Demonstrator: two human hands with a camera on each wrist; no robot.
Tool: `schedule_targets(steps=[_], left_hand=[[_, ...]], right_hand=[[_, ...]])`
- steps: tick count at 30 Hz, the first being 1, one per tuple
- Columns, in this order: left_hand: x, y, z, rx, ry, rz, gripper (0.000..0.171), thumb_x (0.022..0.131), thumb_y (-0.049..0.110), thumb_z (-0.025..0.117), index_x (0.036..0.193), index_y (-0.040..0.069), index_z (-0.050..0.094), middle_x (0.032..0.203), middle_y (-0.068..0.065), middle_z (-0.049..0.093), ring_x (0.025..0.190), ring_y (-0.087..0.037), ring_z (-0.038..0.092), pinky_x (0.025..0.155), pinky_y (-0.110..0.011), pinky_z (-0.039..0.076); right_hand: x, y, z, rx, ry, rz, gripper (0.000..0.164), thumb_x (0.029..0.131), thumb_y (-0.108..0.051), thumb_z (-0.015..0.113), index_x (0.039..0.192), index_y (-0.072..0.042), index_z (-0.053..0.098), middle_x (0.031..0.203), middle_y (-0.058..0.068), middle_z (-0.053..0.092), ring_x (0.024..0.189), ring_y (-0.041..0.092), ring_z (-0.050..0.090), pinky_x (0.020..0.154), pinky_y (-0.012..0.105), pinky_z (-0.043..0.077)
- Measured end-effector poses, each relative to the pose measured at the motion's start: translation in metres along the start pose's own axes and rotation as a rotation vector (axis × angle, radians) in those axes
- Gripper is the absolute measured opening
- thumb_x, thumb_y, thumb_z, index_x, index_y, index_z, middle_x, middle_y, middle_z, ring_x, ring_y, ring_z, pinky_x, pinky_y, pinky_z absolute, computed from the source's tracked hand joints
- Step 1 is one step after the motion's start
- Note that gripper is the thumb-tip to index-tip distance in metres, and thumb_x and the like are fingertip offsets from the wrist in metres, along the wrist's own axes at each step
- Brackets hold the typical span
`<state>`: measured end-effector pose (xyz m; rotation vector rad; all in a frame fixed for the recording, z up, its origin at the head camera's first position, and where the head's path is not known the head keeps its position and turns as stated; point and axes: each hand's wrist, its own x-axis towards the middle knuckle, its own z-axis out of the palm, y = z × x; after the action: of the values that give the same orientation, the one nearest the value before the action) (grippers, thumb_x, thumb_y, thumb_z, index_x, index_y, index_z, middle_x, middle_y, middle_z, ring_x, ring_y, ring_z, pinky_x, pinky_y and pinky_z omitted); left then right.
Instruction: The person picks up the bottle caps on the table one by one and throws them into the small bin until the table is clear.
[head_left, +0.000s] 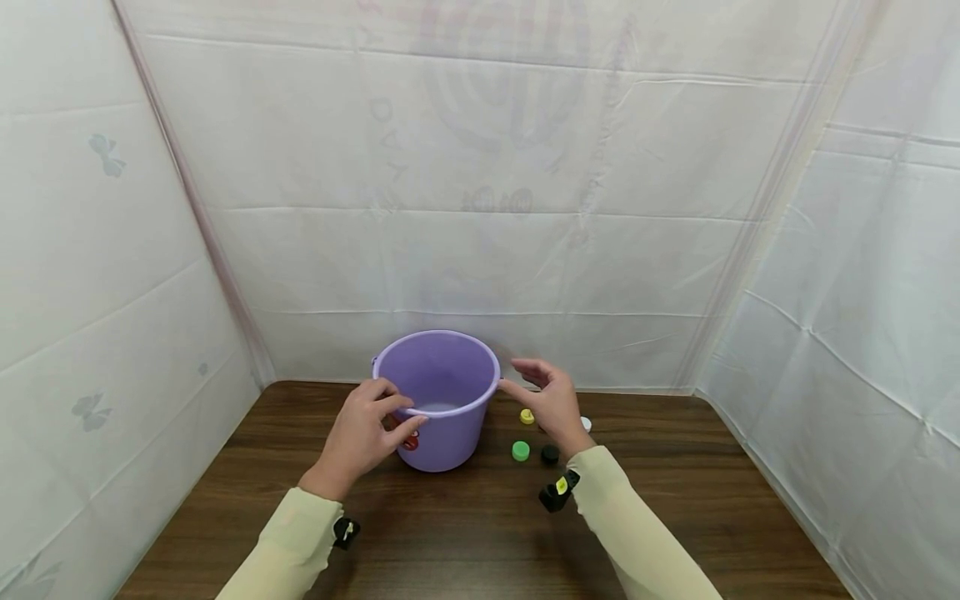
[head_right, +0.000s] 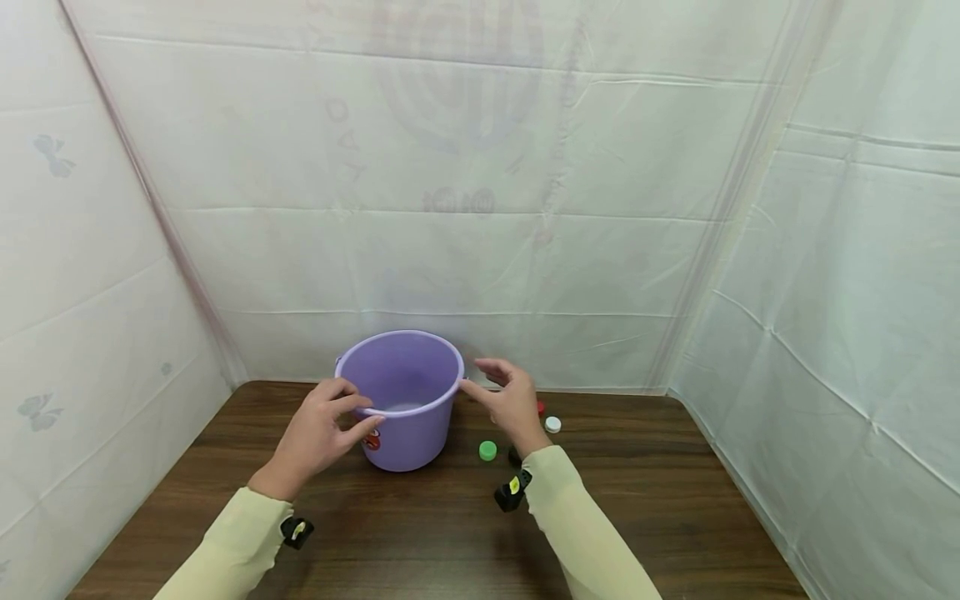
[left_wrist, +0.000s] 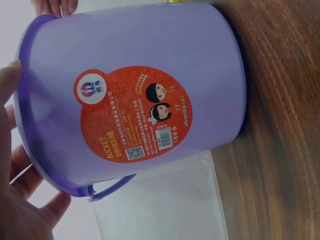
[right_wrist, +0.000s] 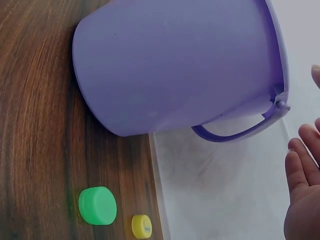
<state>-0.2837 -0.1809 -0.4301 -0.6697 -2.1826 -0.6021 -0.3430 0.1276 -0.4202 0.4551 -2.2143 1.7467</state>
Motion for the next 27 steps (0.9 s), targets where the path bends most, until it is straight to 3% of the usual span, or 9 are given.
schedule_targets(steps=[7,14,18,23,25,27], left_hand=[[0.000,0.001,-0.001,0.002,-0.005,-0.005,0.025,0.074,0.034,0.092,0.083,0.016,0.078,0.086,0.002,0.058,0.082,-0.015,0.052,0.076,-0.036,0.047],[0.000,0.001,-0.001,0.002,-0.009,-0.007,0.025,0.074,0.034,0.092,0.084,0.016,0.079,0.086,0.002,0.058,0.081,-0.015,0.052,0.075,-0.036,0.047],[0.000,0.002,-0.001,0.001,-0.010,-0.006,0.025,0.075,0.035,0.092,0.084,0.016,0.079,0.086,0.002,0.058,0.081,-0.015,0.052,0.075,-0.036,0.047],[0.001,0.002,-0.001,0.002,-0.014,-0.011,0.025,0.075,0.035,0.092,0.084,0.015,0.079,0.086,0.001,0.058,0.082,-0.015,0.052,0.075,-0.036,0.047],[0.001,0.002,-0.001,0.003,-0.016,-0.013,0.025,0.075,0.034,0.092,0.084,0.015,0.079,0.086,0.001,0.058,0.082,-0.015,0.052,0.076,-0.036,0.047],[0.001,0.002,-0.001,0.004,-0.018,-0.013,0.025,0.075,0.034,0.092,0.084,0.015,0.079,0.086,0.001,0.058,0.082,-0.015,0.052,0.076,-0.036,0.047]], right_hand=[[-0.005,0.006,-0.006,0.022,-0.003,0.022,0.046,0.079,-0.033,0.090,0.118,-0.015,0.074,0.123,0.006,0.073,0.124,0.030,0.065,0.104,0.051,0.052],[-0.009,0.019,-0.009,0.002,0.026,0.029,0.042,0.079,-0.033,0.090,0.114,-0.014,0.075,0.119,0.005,0.075,0.119,0.025,0.069,0.105,0.047,0.052],[-0.013,0.026,-0.012,-0.016,0.035,0.029,0.042,0.078,-0.036,0.090,0.112,-0.016,0.076,0.118,0.003,0.075,0.118,0.027,0.069,0.095,0.040,0.057],[-0.018,0.033,-0.015,-0.024,0.046,0.036,0.040,0.078,-0.036,0.091,0.111,-0.017,0.076,0.116,0.004,0.076,0.117,0.036,0.069,0.071,0.025,0.058],[-0.021,0.034,-0.016,-0.026,0.052,0.044,0.039,0.078,-0.034,0.091,0.110,-0.017,0.077,0.115,0.004,0.076,0.115,0.037,0.069,0.069,0.026,0.059],[-0.023,0.037,-0.017,-0.036,0.057,0.047,0.038,0.078,-0.031,0.091,0.110,-0.015,0.077,0.115,0.005,0.076,0.112,0.032,0.070,0.076,0.031,0.061]])
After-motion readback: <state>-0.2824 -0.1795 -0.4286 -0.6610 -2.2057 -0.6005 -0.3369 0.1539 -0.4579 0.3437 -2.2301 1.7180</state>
